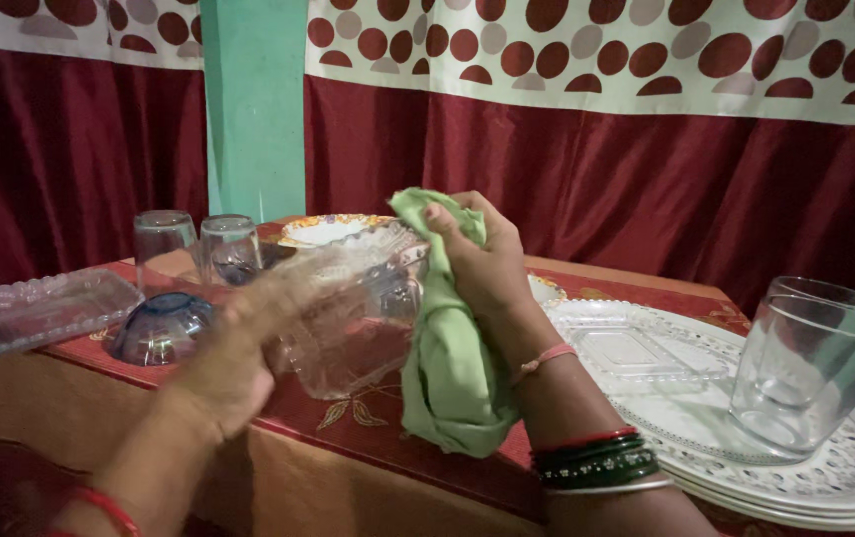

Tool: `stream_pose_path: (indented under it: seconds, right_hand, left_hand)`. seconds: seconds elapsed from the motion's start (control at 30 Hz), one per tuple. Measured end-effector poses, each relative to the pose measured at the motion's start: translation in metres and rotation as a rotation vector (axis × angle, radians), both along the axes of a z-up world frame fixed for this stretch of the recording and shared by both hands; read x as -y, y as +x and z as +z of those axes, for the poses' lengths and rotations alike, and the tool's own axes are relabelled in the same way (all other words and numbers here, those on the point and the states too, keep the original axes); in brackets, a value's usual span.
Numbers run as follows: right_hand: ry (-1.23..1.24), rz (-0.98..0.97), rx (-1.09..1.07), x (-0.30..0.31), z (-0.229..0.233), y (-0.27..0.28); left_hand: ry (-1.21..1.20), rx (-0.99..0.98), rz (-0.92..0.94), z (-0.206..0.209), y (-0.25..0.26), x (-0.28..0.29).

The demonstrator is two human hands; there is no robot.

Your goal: The person wipes a clear glass serving dish with a green cloth on a table. They rotate the dish to wipe different sides and edges, then place it back on the table among other glassware.

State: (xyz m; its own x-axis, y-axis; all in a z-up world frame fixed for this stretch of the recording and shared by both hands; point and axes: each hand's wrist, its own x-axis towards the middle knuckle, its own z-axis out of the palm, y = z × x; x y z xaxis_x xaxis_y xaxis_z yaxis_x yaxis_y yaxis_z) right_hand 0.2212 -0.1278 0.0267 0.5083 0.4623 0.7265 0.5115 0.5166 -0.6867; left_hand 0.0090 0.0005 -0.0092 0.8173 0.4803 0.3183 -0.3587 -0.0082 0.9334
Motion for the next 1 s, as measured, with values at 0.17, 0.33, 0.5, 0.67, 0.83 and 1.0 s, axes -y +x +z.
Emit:
stream_pose_path:
  seconds: [0.17, 0.33, 0.5, 0.67, 0.83, 1.0]
  right_hand:
    - [-0.026, -0.138, 0.140, 0.006, 0.003, -0.001]
    - [0.124, -0.863, 0.691, 0.006, -0.001, -0.047]
    - [0.057, -0.614, 1.011, 0.000, -0.011, -0.098]
    - [0.059, -0.777, 0.828, -0.004, 0.018, -0.080]
    - [0.002, -0.570, 1.033, -0.004, 0.007, -0.099]
    - [-0.039, -0.680, 0.848, -0.001, 0.037, -0.104]
  left_hand:
    - [0.478, -0.407, 0.208, 0.033, 0.011, 0.003]
    - [0.474, -0.124, 0.091, 0.022, 0.024, 0.014]
    - [0.305, -0.418, 0.156, 0.023, 0.021, 0.009]
    - [0.295, -0.083, 0.022, 0.016, 0.014, 0.013]
    - [0.364, -0.177, 0.172, 0.015, 0.012, 0.009]
    - [0.188, 0.002, 0.046, -0.001, 0.010, 0.005]
